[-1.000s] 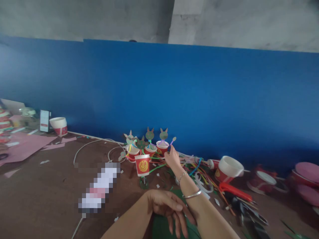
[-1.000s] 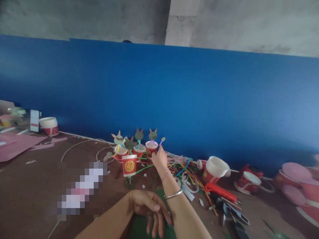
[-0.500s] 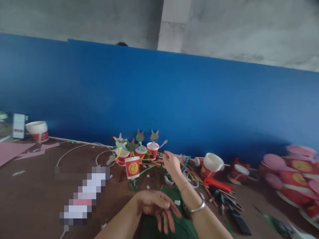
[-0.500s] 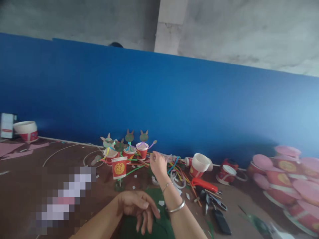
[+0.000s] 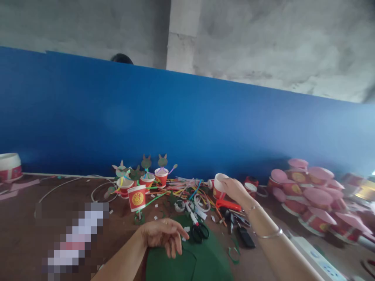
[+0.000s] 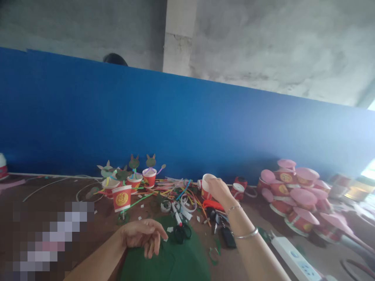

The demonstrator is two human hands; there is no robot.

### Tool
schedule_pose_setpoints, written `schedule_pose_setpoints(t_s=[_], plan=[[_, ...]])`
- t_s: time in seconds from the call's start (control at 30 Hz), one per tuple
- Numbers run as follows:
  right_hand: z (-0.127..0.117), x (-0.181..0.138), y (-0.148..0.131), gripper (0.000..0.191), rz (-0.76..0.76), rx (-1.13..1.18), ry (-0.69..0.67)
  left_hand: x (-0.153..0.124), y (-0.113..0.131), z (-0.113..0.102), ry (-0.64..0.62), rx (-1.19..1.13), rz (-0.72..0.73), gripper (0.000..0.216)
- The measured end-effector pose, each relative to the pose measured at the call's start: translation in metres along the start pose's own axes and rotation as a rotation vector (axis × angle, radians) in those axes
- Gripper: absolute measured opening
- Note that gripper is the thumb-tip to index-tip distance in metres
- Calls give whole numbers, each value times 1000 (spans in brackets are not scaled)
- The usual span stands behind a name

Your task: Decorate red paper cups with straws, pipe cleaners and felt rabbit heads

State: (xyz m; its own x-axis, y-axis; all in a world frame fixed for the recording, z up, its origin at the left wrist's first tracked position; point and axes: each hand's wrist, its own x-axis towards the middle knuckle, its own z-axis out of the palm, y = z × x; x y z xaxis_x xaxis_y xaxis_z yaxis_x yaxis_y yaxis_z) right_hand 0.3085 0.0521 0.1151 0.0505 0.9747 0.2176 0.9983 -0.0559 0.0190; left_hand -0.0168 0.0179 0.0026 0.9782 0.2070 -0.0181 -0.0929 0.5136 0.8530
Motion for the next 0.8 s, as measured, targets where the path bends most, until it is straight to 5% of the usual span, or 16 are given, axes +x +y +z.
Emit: schedule_pose_setpoints(t_s=[0.37, 0.63, 0.8], plan=[[-19, 2, 3, 26, -82, -82, -3, 5, 2, 9, 141, 49, -116, 43], [-27, -2, 0, 28, 31, -12, 324, 14, 10, 19, 178, 231, -343, 33], [-35, -4, -7, 20, 5, 48, 507, 13, 7, 30, 370, 228, -194, 33]])
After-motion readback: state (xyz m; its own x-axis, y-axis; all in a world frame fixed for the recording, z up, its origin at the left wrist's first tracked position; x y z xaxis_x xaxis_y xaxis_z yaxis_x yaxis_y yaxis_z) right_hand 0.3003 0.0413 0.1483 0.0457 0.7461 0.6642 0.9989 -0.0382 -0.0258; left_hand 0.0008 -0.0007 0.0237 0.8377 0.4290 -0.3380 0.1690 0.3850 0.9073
